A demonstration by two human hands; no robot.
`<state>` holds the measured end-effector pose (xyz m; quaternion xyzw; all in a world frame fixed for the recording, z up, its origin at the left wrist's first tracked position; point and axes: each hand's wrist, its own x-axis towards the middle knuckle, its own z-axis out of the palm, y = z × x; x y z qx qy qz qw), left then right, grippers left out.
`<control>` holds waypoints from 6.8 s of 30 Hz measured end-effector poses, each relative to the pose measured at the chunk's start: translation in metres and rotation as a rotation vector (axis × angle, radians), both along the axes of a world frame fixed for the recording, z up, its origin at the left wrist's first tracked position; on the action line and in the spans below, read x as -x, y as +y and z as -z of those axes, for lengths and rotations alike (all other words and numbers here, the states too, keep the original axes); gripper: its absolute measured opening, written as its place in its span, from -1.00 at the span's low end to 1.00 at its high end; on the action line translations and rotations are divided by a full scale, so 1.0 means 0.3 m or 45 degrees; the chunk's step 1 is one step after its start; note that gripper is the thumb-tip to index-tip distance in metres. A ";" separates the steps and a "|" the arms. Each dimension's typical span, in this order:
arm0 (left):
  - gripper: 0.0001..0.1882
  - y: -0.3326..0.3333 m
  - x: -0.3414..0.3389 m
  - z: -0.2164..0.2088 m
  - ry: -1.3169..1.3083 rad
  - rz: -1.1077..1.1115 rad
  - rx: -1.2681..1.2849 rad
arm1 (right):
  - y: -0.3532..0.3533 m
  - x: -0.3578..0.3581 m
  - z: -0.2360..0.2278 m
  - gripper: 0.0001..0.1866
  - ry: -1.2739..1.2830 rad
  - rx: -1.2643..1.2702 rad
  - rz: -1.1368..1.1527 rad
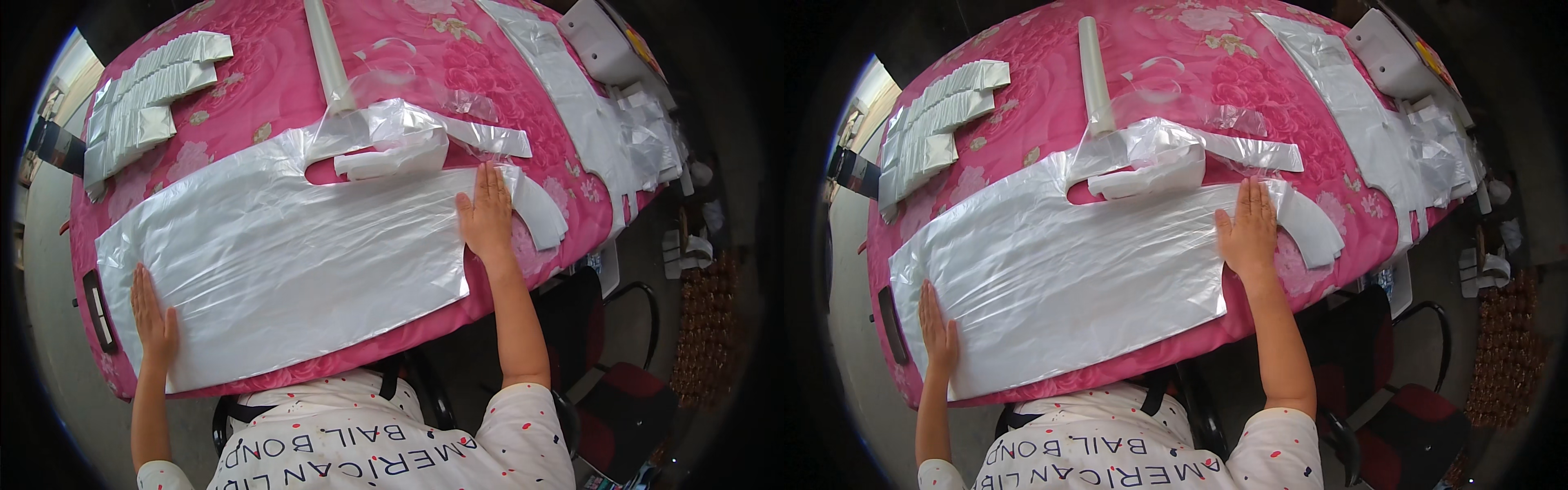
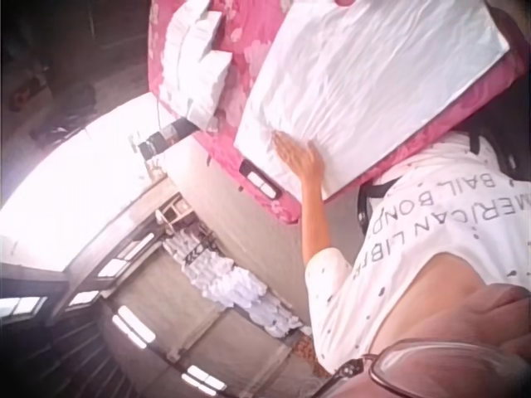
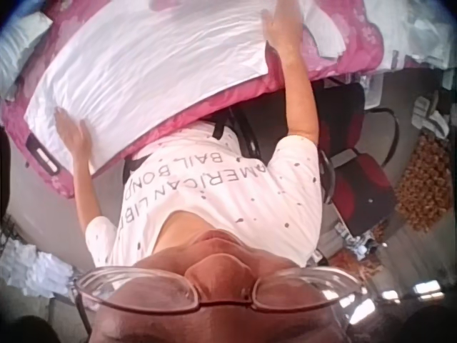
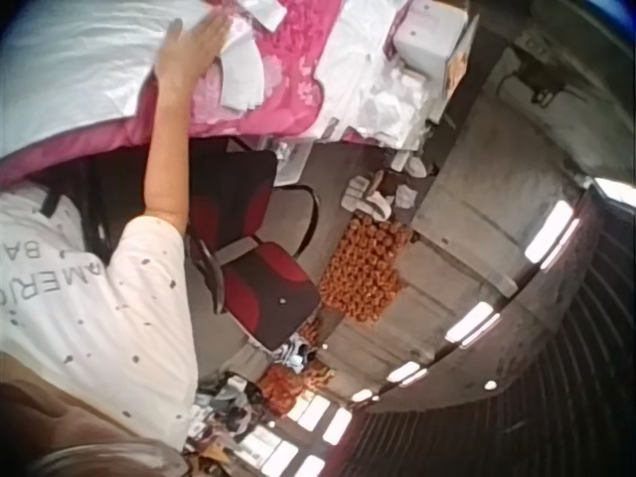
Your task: The person repeatedly unrolls a roll of clear plastic sheeting, tears off a length, and folds it into a small rectangle by hand. The folded pieces are stacked on the table. The person also handles larger white plastic sheets, folding them and placing them aside.
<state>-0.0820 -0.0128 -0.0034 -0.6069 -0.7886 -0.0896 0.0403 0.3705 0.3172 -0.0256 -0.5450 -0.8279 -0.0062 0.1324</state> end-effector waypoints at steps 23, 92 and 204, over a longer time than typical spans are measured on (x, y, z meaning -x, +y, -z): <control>-0.21 0.256 -0.550 -0.117 -0.492 0.534 0.103 | -0.378 0.294 -0.178 -0.36 0.086 0.234 -0.771; -0.30 0.255 -0.228 -0.119 -0.522 0.240 -0.072 | 0.490 0.334 -0.214 -0.75 0.472 0.301 -0.173; -0.45 0.199 -0.164 -0.149 -2.519 -0.530 -0.075 | -0.169 0.635 -0.286 -0.61 0.746 0.112 -0.864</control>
